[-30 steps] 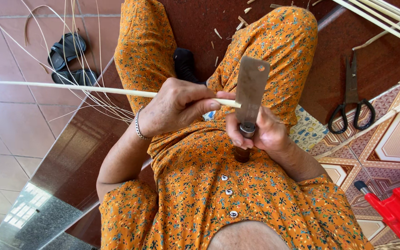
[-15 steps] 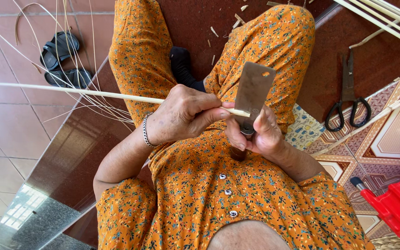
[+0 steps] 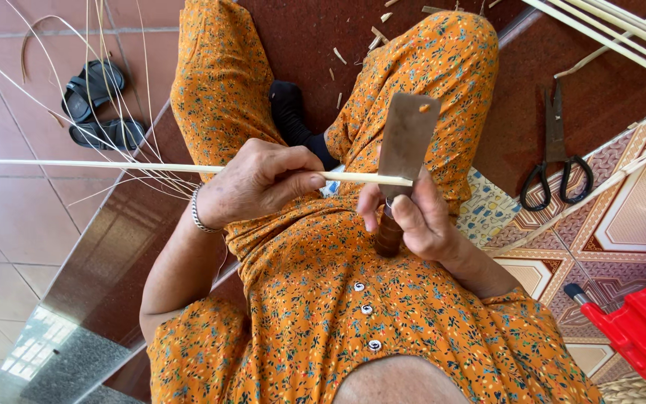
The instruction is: The person sits on the floor and uses a knife to split long bamboo strips into thinner strands. They hold the bamboo with one hand and shave or split it with the other, producing thin strips that accumulate on the floor.
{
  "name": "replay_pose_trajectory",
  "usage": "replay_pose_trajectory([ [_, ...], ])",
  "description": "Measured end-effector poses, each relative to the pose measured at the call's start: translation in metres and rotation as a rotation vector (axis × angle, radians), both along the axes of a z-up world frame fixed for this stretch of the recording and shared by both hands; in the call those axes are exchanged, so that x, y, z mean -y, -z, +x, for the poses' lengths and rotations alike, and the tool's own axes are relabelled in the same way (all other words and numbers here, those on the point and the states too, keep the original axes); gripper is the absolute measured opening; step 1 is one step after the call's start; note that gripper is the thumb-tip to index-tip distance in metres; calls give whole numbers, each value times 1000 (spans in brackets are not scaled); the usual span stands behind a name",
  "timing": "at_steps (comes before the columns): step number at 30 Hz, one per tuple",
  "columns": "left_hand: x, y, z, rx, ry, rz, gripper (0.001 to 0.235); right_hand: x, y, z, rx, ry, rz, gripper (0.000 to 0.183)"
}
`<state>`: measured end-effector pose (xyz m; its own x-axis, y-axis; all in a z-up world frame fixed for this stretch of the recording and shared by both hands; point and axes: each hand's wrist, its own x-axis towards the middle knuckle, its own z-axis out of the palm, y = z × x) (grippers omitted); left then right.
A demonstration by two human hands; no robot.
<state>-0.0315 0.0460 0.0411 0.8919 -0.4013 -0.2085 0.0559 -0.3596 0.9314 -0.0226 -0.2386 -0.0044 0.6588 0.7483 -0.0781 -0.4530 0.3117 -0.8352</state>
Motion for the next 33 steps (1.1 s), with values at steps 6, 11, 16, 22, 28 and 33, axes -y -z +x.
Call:
replay_pose_trajectory([
  [6, 9, 11, -21, 111, -103, 5, 12, -1, -3, -7, 151, -11, -168, 38],
  [11, 14, 10, -23, 147, -140, -4, 13, -1, -8, -7, 167, 7, -188, 34],
  [16, 21, 13, -26, 162, -127, 3, 13, 2, -8, -13, 105, 10, -207, 34],
  [22, 29, 3, -12, 54, -138, -1, 17, -6, 3, -9, 175, -110, -227, 37],
  [28, 48, -30, -4, 640, -231, 374, 48, -7, 14, 8, -24, -99, -342, 21],
  [33, 78, -24, 1, 808, -33, 591, 56, -12, 30, 8, 417, 78, -289, 21],
])
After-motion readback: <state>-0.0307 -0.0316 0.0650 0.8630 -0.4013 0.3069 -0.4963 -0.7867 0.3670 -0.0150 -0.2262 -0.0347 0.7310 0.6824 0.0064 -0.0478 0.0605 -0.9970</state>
